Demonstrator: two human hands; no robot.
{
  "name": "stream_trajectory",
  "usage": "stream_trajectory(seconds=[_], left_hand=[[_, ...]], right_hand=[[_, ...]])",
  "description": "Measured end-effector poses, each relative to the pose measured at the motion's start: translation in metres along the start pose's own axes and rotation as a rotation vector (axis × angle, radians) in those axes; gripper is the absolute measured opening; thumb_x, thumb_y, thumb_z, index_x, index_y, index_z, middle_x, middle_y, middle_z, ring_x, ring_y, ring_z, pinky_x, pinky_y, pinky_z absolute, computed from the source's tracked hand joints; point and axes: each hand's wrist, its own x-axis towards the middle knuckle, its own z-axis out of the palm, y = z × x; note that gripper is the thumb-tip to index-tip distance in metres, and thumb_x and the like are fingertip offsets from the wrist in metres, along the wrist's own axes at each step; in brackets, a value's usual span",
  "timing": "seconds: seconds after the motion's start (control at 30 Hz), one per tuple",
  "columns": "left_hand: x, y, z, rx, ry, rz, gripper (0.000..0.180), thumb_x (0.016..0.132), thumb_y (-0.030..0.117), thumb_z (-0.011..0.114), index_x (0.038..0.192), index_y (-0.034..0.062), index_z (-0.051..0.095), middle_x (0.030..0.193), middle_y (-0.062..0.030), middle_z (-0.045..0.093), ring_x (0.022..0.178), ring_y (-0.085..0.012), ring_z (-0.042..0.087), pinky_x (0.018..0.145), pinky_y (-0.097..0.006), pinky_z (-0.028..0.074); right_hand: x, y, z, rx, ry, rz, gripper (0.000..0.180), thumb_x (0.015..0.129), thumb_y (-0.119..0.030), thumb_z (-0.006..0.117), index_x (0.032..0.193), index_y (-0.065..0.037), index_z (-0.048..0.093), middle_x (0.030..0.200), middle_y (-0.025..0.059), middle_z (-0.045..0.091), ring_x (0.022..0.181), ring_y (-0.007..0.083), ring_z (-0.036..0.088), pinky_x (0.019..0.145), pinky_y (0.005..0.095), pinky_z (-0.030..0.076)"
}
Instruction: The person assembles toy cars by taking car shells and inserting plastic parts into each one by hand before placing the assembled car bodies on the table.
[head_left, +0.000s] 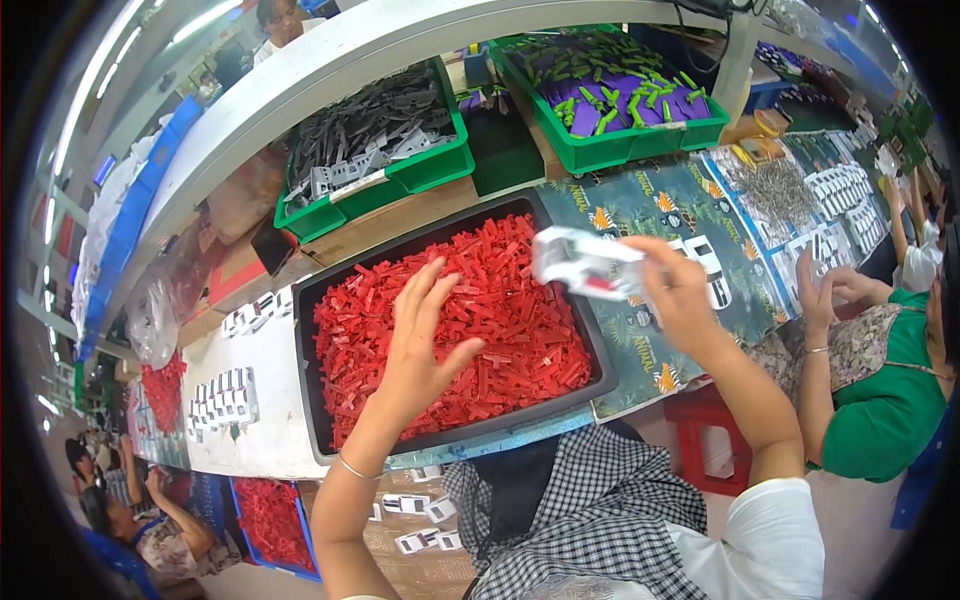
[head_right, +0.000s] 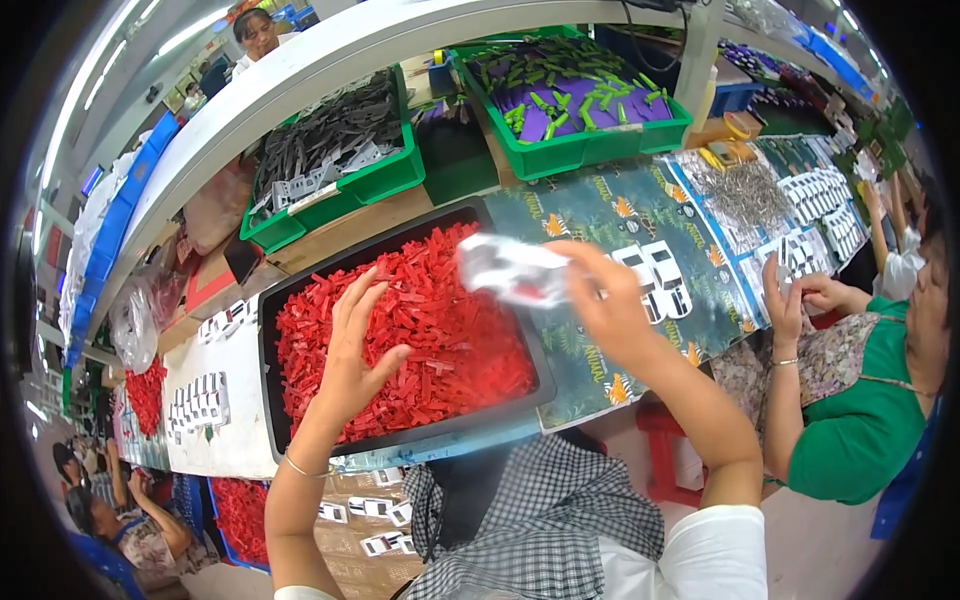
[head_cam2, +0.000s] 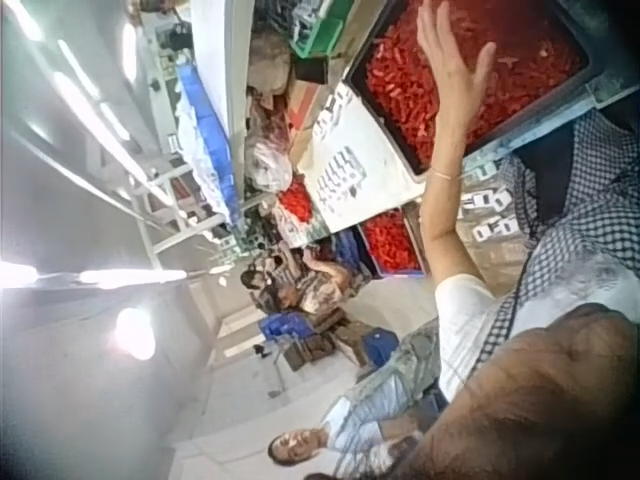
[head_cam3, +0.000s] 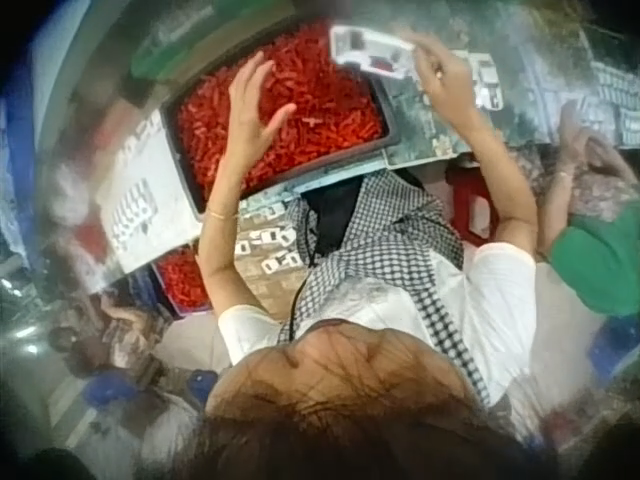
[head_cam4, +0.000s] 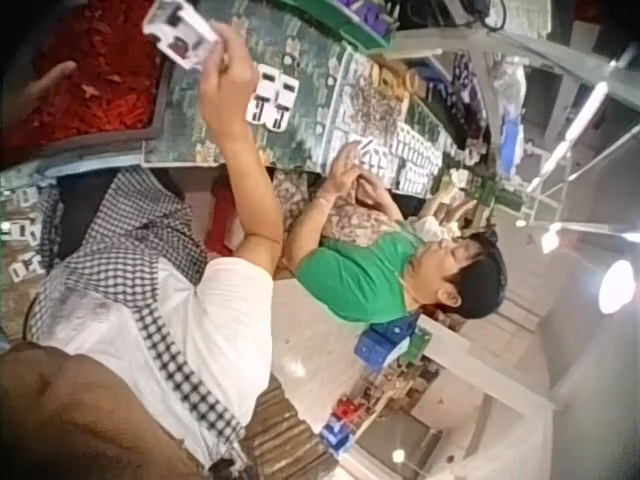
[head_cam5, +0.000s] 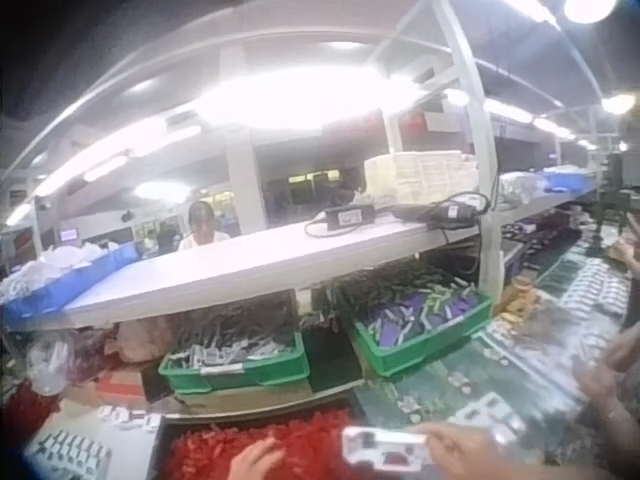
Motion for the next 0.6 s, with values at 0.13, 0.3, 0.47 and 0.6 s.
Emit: stream_trajectory(seconds=[0.13,0.3,0.47,0.6], left_hand=[[0.027,0.026,0.003,0.017,-0.152,0.093,0.073,0.07,0.014,0.079,0.134,0.008,0.045,0.131,-0.0169,0.053,0.119,-0.03,0.053,0.098,-0.039,0.044],[-0.004,-0.068,0.014,-0.821,-0.046,-0.661,0.019,0.096,0.018,0.054,0.105,0.0026,0.059,0.078,-0.0092,0.066,0.059,-0.0149,0.063,0.053,-0.028,0.052],[-0.015,-0.109,0.012,-1.251,0.382,-0.646,0.036,0.097,0.029,0.051,0.123,0.0048,0.051,0.107,-0.0146,0.066,0.083,-0.0273,0.068,0.07,-0.038,0.058],[-0.011,-0.105,0.015,-1.336,0.351,-0.658,0.053,0.1,0.045,0.035,0.133,0.0045,0.044,0.123,-0.0153,0.059,0.1,-0.0292,0.064,0.086,-0.039,0.054]], right_hand=[[0.029,-0.012,0.073,-0.015,-0.297,-0.487,0.028,0.085,-0.004,0.057,0.114,-0.001,0.057,0.106,0.0186,0.064,0.09,0.0342,0.065,0.076,0.0393,0.053],[0.063,-0.006,0.115,0.07,-0.349,-0.161,0.033,0.085,-0.009,0.064,0.117,-0.005,0.056,0.104,0.0132,0.064,0.092,0.0301,0.064,0.077,0.0364,0.052],[0.063,0.046,0.136,-0.451,-0.461,-0.658,0.024,0.073,-0.011,0.069,0.097,-0.013,0.067,0.095,0.0072,0.061,0.096,0.0273,0.057,0.079,0.0388,0.049],[0.066,0.048,0.138,-0.44,-0.513,-0.633,0.011,0.072,-0.013,0.071,0.083,-0.011,0.069,0.092,0.0051,0.059,0.096,0.0254,0.054,0.081,0.04,0.047]])
